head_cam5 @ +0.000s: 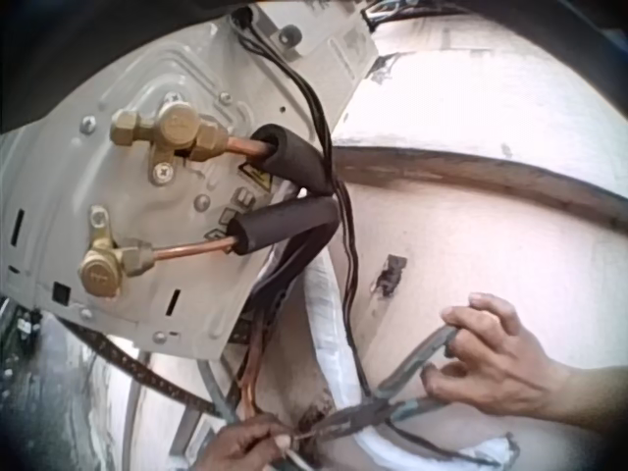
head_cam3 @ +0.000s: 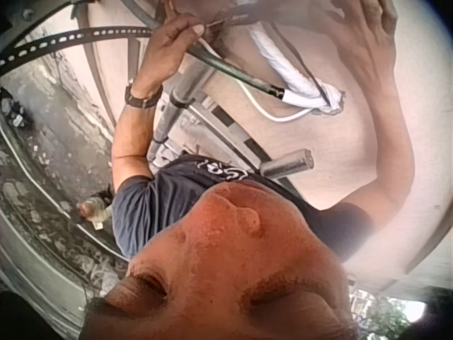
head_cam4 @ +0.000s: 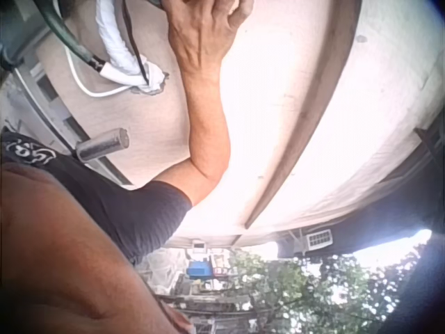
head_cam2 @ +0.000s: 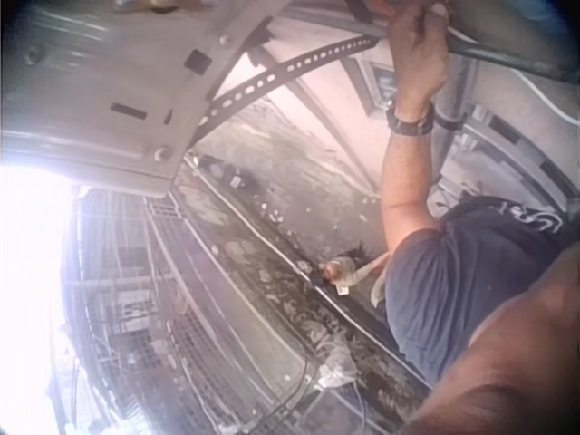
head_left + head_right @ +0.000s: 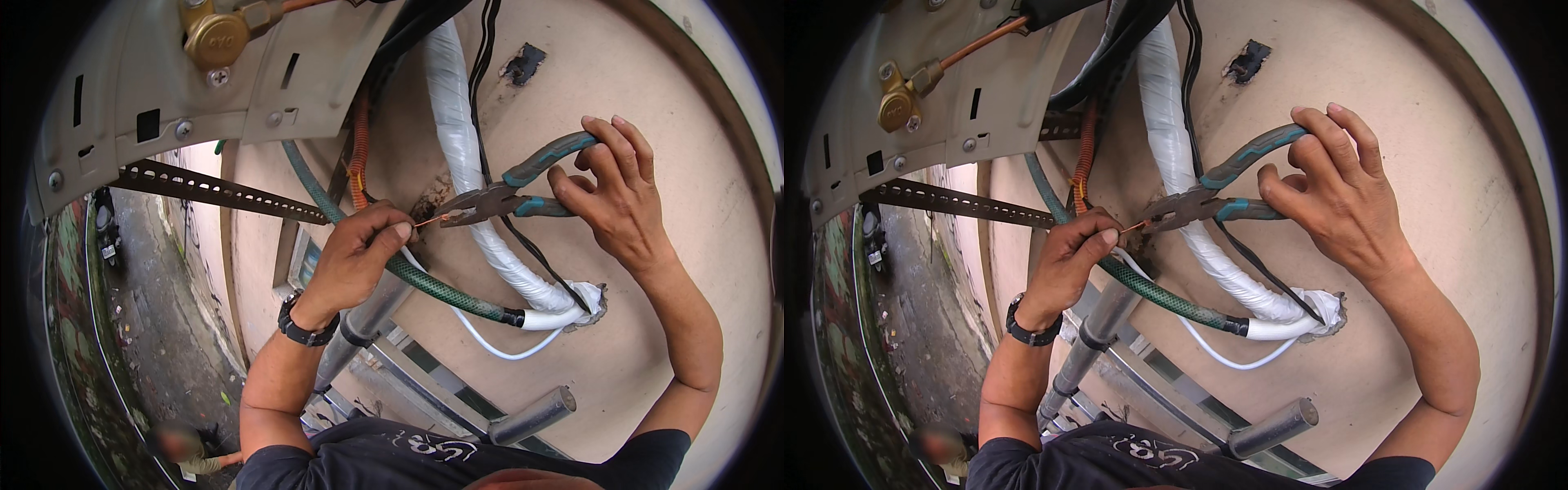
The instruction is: The person uses scissors to cut a plastic tie and then uses pliers to strip insulation from copper wires on an outdoor air conditioning unit.
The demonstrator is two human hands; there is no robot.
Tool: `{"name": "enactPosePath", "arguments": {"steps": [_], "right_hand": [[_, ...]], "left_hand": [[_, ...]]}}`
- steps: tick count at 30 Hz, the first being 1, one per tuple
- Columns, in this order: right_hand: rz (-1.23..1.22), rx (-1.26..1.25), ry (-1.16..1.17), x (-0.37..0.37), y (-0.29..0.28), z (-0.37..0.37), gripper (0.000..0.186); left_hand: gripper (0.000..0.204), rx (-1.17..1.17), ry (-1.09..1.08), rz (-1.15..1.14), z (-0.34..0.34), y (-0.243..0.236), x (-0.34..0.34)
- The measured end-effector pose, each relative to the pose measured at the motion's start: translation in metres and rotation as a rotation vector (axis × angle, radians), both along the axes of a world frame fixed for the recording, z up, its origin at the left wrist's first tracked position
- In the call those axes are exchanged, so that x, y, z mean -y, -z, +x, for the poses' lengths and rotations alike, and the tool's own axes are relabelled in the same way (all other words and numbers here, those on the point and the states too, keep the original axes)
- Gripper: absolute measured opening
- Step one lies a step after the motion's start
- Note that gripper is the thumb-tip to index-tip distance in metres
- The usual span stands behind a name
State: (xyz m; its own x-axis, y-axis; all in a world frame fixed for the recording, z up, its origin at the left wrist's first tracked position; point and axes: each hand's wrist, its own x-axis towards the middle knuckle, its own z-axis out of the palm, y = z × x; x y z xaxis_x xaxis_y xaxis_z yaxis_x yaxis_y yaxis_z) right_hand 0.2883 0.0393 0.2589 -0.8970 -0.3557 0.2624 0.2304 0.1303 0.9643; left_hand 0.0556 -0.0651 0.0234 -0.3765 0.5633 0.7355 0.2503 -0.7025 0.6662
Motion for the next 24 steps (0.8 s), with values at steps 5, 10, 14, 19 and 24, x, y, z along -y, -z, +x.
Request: {"name": "enactPosePath", "arguments": {"steps": [5,10,14,19,24], "right_hand": [[0.026,0.012,0.013,-0.002,-0.001,0.001,0.017],[0.009,0.08,0.021,-0.004,-0.007,0.004,0.013],[-0.033,0.15,0.028,0.002,-0.013,0.004,0.012],[-0.262,0.279,0.128,0.011,-0.023,0.007,0.015],[-1.249,0.476,0.595,0.021,-0.039,0.007,0.031]], "left_hand": [[0.024,-0.008,-0.01,-0.012,0.0,-0.002,0.004],[0.022,-0.009,-0.013,-0.006,-0.001,-0.002,0.004],[0.02,-0.034,-0.066,0.043,0.0,0.001,0.0],[0.01,-0.106,-0.241,0.1,0.005,0.006,-0.002],[0.009,-0.281,-0.652,0.384,0.015,0.02,-0.016]]}}
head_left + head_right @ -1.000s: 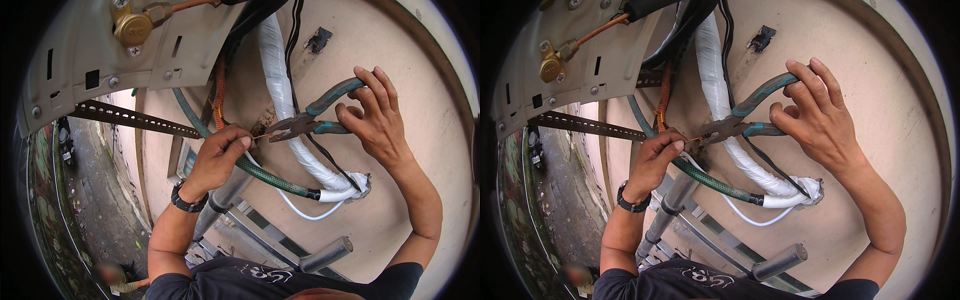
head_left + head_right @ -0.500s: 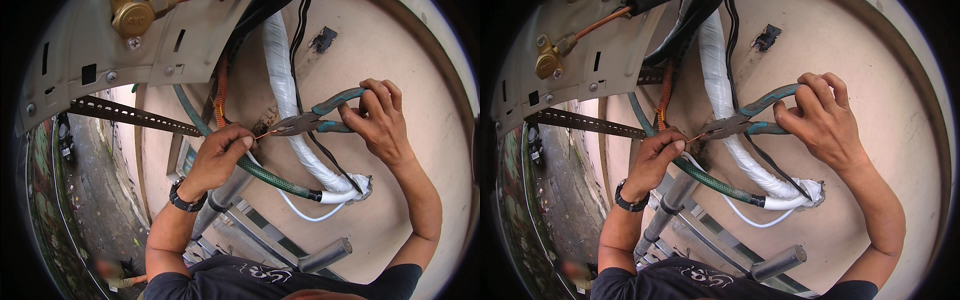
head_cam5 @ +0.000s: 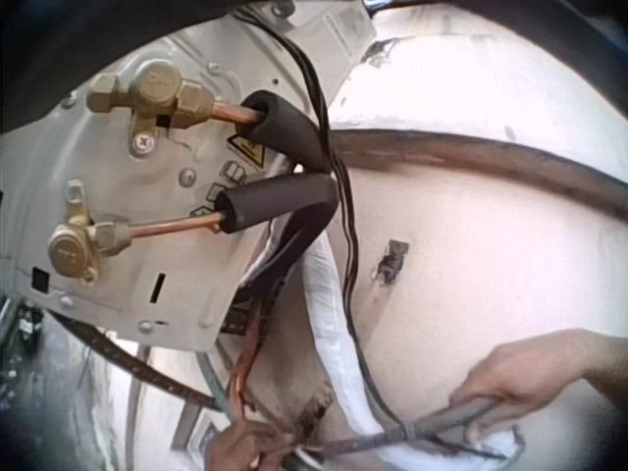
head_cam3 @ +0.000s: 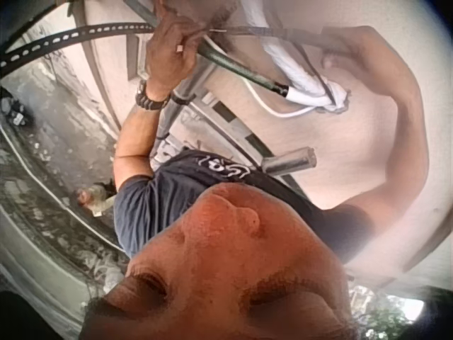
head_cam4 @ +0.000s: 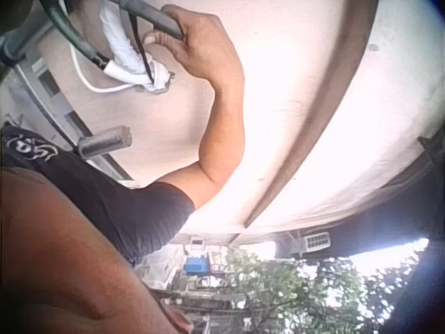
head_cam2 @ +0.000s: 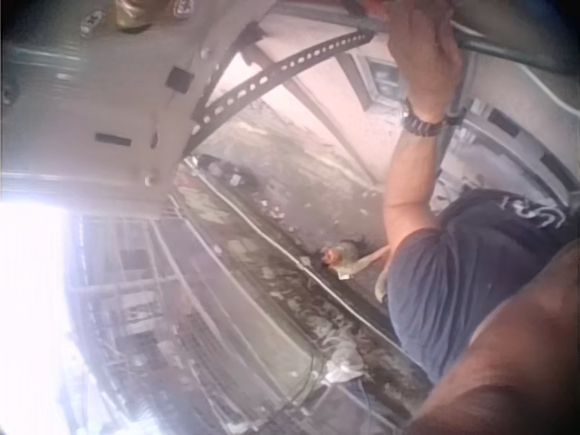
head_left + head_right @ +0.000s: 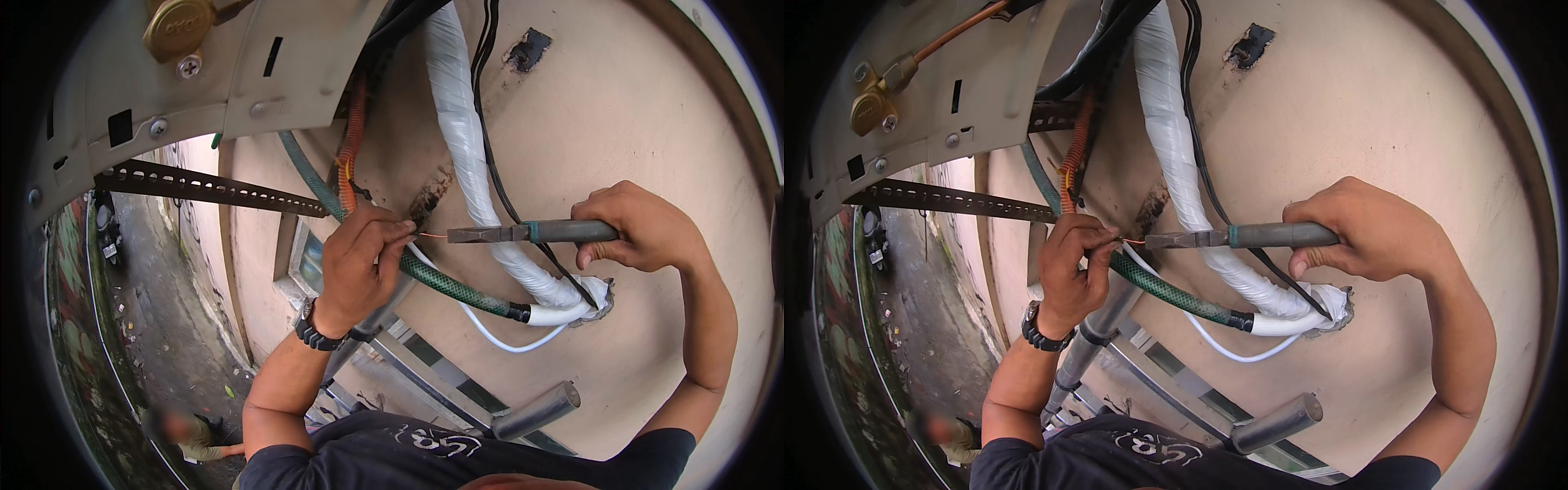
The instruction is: The person uses scissors to cut a plastic tie and then uses pliers to strip insulation from copper wires on an outdoor air conditioning unit.
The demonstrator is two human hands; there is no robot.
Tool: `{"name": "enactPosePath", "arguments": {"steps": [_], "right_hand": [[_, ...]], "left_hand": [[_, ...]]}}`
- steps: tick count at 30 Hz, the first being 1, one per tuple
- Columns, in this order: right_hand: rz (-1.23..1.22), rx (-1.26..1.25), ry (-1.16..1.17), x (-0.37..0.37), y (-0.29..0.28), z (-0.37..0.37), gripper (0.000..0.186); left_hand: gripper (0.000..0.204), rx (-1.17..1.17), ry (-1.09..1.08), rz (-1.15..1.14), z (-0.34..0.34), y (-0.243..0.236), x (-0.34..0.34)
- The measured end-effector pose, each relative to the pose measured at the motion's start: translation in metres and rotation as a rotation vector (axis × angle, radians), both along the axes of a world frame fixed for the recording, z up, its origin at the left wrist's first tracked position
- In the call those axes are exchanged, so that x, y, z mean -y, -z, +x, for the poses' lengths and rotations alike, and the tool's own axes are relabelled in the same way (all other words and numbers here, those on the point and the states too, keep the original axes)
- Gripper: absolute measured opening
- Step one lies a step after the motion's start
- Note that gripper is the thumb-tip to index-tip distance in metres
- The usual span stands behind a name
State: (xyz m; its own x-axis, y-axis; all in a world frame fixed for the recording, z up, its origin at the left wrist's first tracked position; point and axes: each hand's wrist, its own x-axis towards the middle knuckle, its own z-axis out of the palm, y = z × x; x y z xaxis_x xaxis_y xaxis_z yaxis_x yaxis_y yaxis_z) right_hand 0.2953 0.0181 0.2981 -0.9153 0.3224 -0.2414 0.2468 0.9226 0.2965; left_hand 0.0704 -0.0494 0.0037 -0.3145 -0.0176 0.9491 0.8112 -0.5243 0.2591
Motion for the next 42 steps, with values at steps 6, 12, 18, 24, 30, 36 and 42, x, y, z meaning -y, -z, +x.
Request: {"name": "enactPosePath", "arguments": {"steps": [6,12,18,24,30,36,42], "right_hand": [[-0.592,0.029,0.35,-0.011,-0.012,0.012,0.038],[0.332,-0.338,-0.128,-0.004,0.013,0.016,0.02],[0.999,-0.448,-0.513,-0.018,0.028,0.01,0.022],[1.065,-0.484,-0.557,-0.016,0.033,0.0,0.026],[1.097,-0.501,-0.574,-0.026,0.035,-0.003,0.028],[1.079,-0.511,-0.618,-0.025,0.035,-0.008,0.025],[1.125,-0.444,-0.627,-0.023,0.034,-0.011,0.012]], "left_hand": [[0.01,0.075,-0.03,0.069,0.005,0.006,-0.014],[0.012,0.271,0.253,-0.012,0.011,-0.003,-0.003],[0.02,0.237,0.371,-0.115,0.001,-0.006,0.004],[0.024,0.23,0.54,-0.257,-0.01,-0.009,0.009],[0.026,0.269,0.646,-0.339,-0.016,-0.009,0.012],[0.025,0.257,0.661,-0.352,-0.018,-0.011,0.01],[0.025,0.245,0.671,-0.354,-0.02,-0.009,0.008]]}}
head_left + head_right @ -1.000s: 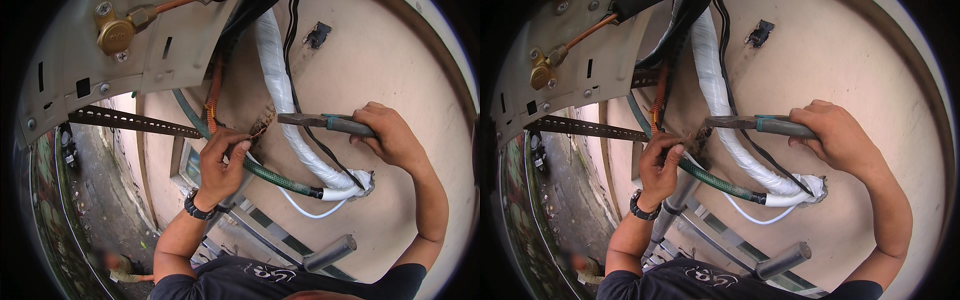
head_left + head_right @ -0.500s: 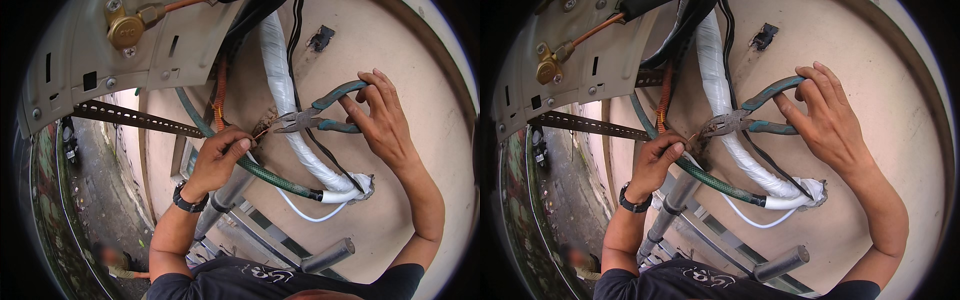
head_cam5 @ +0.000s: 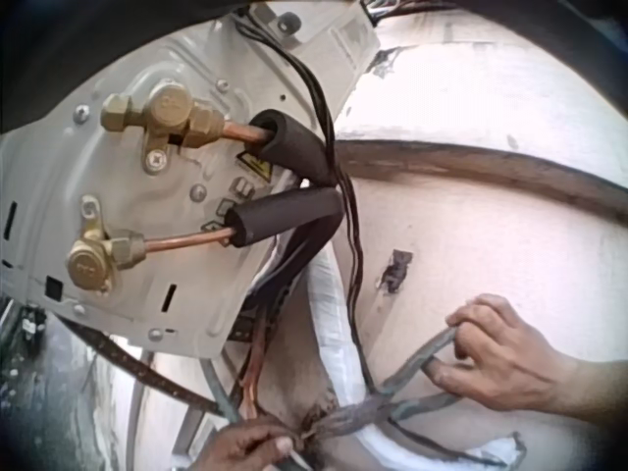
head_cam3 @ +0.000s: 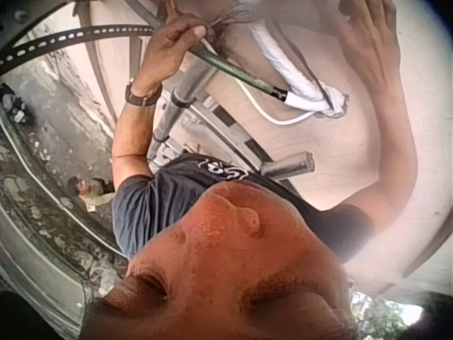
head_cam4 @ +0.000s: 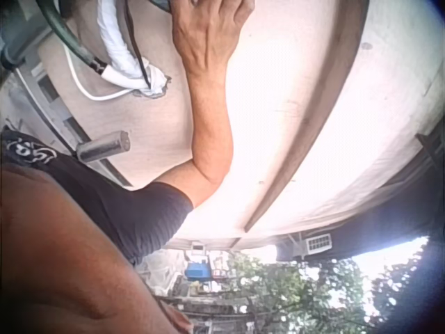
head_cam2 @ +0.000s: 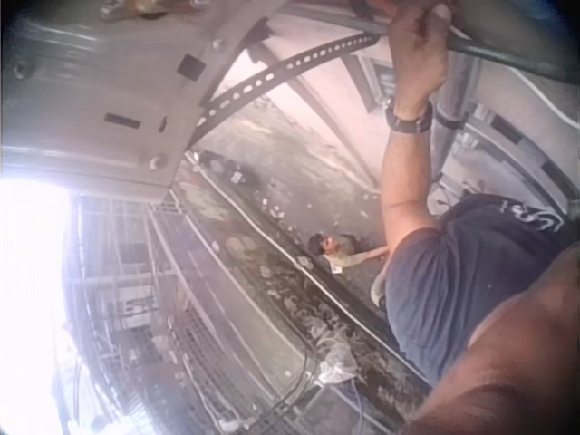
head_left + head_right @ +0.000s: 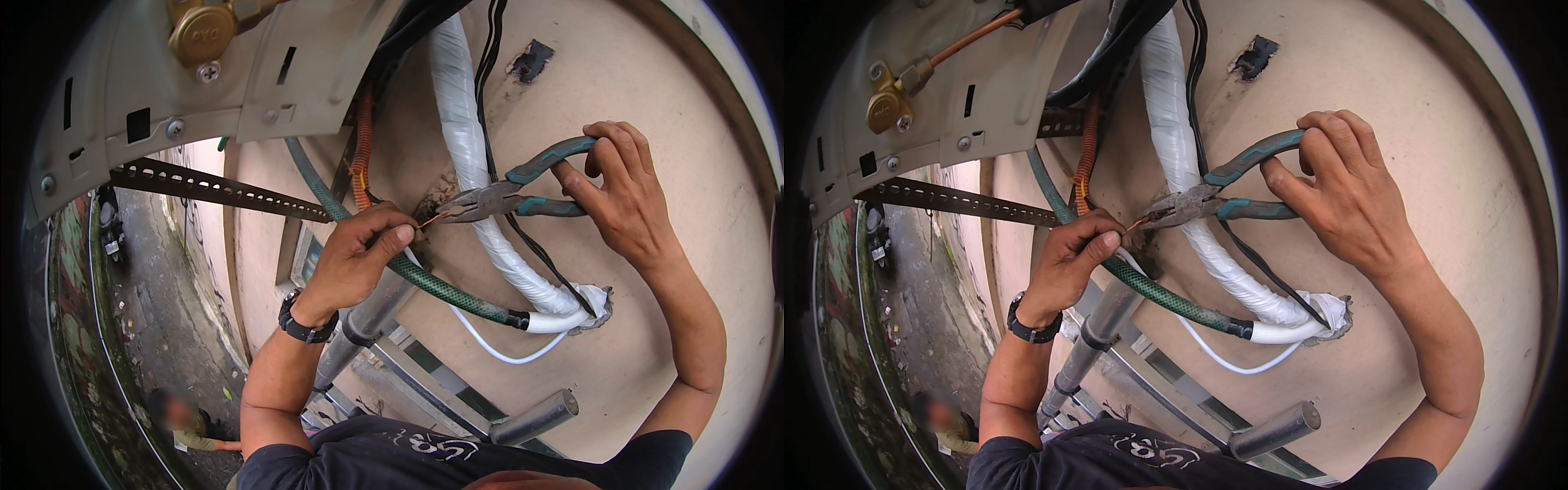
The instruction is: The person uses scissors to cut a plastic tie and then uses pliers to strip insulation from copper wires on an outdoor air conditioning unit.
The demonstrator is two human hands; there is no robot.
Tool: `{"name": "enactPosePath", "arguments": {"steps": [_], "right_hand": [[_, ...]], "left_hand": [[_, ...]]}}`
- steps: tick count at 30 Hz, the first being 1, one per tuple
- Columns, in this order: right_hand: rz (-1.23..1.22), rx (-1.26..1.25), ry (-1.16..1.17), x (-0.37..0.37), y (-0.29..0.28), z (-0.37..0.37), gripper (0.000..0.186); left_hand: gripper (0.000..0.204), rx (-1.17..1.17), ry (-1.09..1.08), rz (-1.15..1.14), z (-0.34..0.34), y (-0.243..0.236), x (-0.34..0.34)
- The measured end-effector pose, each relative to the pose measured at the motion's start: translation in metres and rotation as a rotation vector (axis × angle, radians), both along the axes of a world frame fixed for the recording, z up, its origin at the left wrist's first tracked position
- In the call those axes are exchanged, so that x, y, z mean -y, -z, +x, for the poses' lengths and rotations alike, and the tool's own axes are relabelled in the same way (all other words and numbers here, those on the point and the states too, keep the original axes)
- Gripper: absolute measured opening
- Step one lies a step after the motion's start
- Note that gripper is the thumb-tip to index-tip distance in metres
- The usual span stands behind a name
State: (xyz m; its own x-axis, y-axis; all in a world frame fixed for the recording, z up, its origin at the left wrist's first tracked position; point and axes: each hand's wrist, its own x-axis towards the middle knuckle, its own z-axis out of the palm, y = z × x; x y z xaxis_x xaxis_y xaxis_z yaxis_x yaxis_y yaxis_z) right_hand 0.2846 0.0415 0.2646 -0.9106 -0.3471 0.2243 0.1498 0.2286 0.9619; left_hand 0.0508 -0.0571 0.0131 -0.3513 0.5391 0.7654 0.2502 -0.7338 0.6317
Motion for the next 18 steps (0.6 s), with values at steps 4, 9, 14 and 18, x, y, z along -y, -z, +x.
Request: {"name": "enactPosePath", "arguments": {"steps": [4,9,14,18], "right_hand": [[0.014,0.046,0.03,0.001,-0.006,0.0,0.011],[-0.02,0.094,0.003,0.005,-0.01,0.0,0.015],[-0.072,0.134,0.012,0.002,-0.013,0.002,0.014],[-0.636,0.298,0.396,0.006,-0.024,0.007,0.019]], "left_hand": [[0.025,-0.008,-0.008,0.011,-0.002,0.001,0.001],[0.024,-0.016,-0.025,0.033,-0.001,0.001,0.001],[0.017,-0.097,-0.143,0.037,-0.001,-0.002,0.003],[0.009,-0.131,-0.428,0.167,0.011,0.001,0.0]]}}
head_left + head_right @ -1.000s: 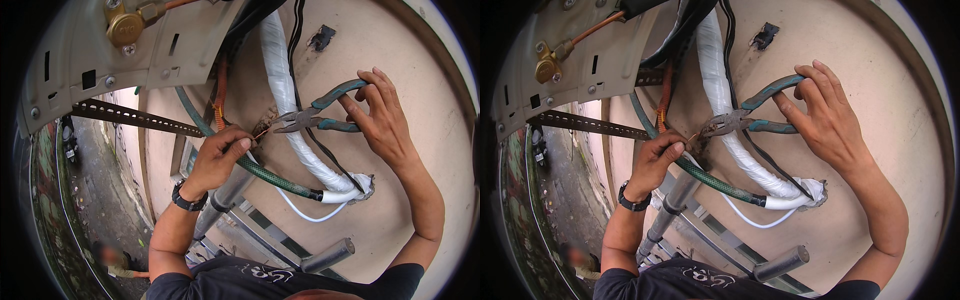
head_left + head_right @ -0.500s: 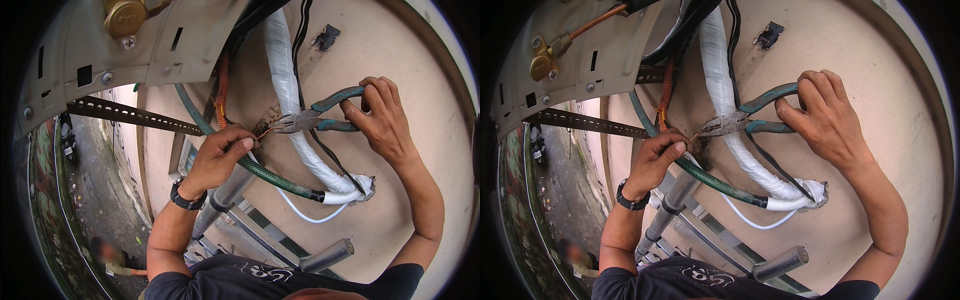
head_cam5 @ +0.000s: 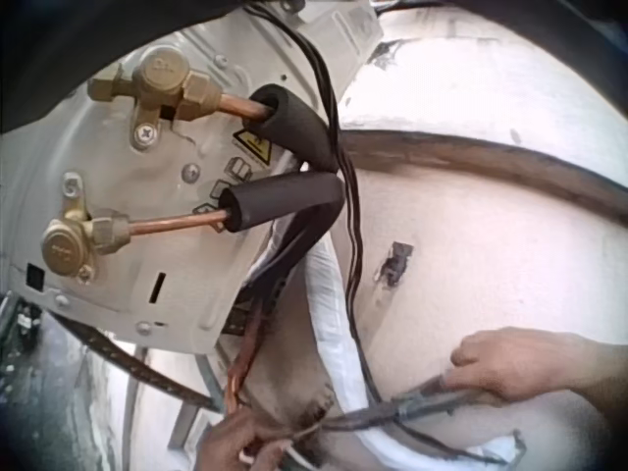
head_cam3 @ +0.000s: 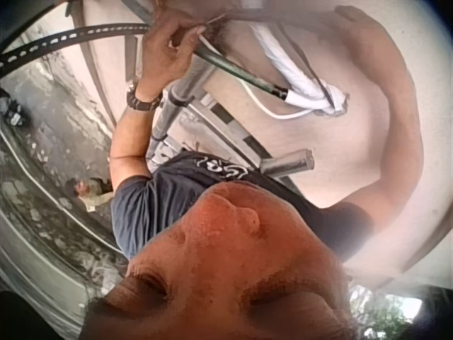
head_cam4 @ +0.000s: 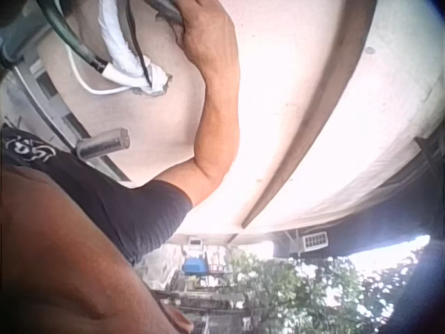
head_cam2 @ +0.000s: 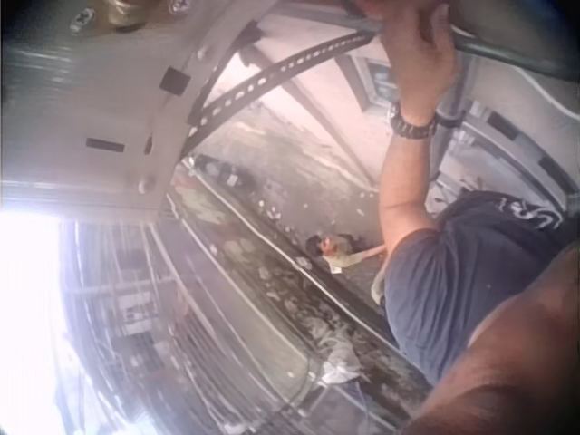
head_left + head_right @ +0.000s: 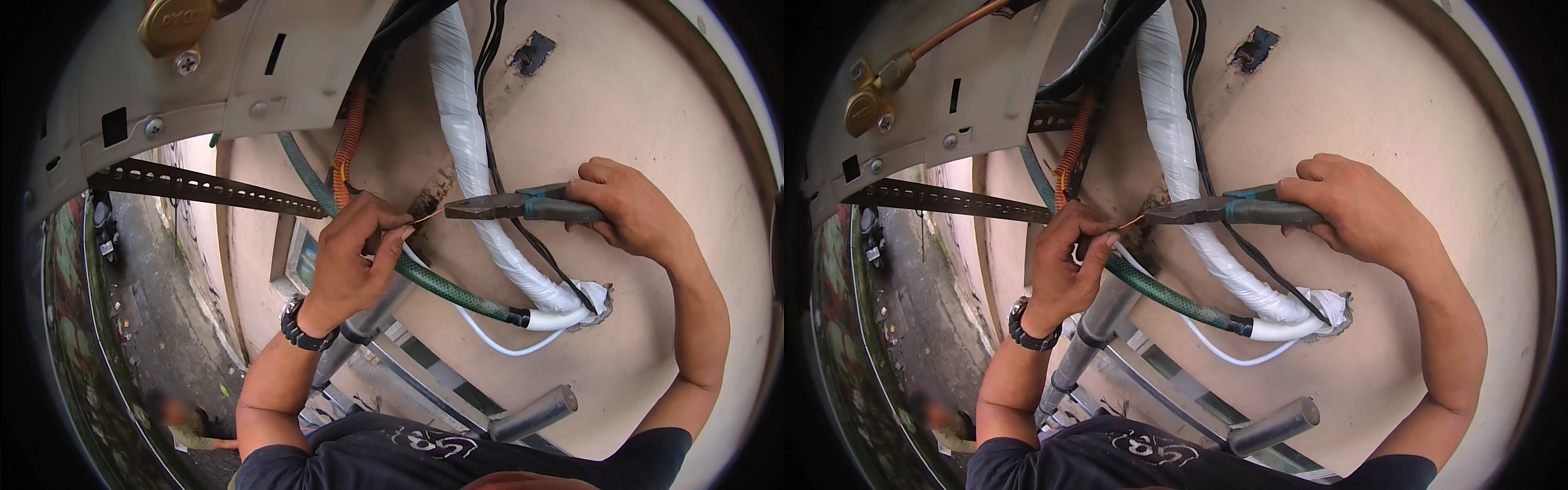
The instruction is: The person uses scissors to cut a plastic tie and then uses pliers to strip insulation from copper wires on an outdoor air conditioning unit.
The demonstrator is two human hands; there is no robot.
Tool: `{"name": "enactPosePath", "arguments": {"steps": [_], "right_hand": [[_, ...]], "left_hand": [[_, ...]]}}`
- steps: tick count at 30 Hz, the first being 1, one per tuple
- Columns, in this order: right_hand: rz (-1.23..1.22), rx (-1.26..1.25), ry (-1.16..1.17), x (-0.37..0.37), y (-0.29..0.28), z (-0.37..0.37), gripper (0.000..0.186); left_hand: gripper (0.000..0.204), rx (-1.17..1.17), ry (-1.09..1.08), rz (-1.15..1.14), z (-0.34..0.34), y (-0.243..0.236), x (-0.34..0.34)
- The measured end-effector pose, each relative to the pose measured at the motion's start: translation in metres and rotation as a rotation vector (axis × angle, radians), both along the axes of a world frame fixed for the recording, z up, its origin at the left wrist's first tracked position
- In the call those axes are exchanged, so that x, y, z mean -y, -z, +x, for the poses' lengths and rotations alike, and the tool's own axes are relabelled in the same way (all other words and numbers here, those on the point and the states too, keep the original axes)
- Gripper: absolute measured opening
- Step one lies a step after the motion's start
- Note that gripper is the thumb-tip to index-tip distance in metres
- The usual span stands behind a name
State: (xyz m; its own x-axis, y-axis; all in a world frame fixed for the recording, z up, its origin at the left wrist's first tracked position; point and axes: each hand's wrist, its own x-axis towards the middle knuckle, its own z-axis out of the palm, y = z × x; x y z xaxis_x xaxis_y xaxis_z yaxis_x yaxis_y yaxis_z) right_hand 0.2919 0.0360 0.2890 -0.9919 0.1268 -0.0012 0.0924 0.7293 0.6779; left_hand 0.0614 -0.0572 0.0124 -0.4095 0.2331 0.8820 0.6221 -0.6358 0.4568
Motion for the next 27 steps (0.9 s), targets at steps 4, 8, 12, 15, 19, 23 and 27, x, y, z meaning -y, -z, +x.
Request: {"name": "enactPosePath", "arguments": {"steps": [4,8,12,15,19,23,27], "right_hand": [[-0.887,0.203,0.488,-0.008,-0.019,-0.004,0.031],[-1.15,0.162,0.589,-0.017,-0.026,0.005,0.045],[-0.8,0.019,0.397,-0.003,-0.033,0.012,0.026],[-0.234,-0.108,0.056,0.011,-0.003,0.015,0.015],[0.305,-0.284,-0.14,0.019,0.023,0.015,0.02],[0.515,-0.305,-0.265,0.015,0.023,0.009,0.022],[0.564,-0.334,-0.325,0.01,0.025,0.004,0.018]], "left_hand": [[0.018,-0.266,-0.361,0.256,0.005,0.009,-0.017],[0.015,-0.255,-0.429,0.291,0.011,0.009,-0.021],[0.01,-0.002,-0.182,0.222,0.012,0.004,-0.018],[0.011,0.084,-0.022,0.142,0.012,0.005,-0.009],[0.017,0.093,0.097,0.101,0.009,0.002,-0.005],[0.021,0.071,0.21,0.044,0.004,-0.001,0.0],[0.022,0.063,0.331,-0.038,-0.004,-0.003,0.003]]}}
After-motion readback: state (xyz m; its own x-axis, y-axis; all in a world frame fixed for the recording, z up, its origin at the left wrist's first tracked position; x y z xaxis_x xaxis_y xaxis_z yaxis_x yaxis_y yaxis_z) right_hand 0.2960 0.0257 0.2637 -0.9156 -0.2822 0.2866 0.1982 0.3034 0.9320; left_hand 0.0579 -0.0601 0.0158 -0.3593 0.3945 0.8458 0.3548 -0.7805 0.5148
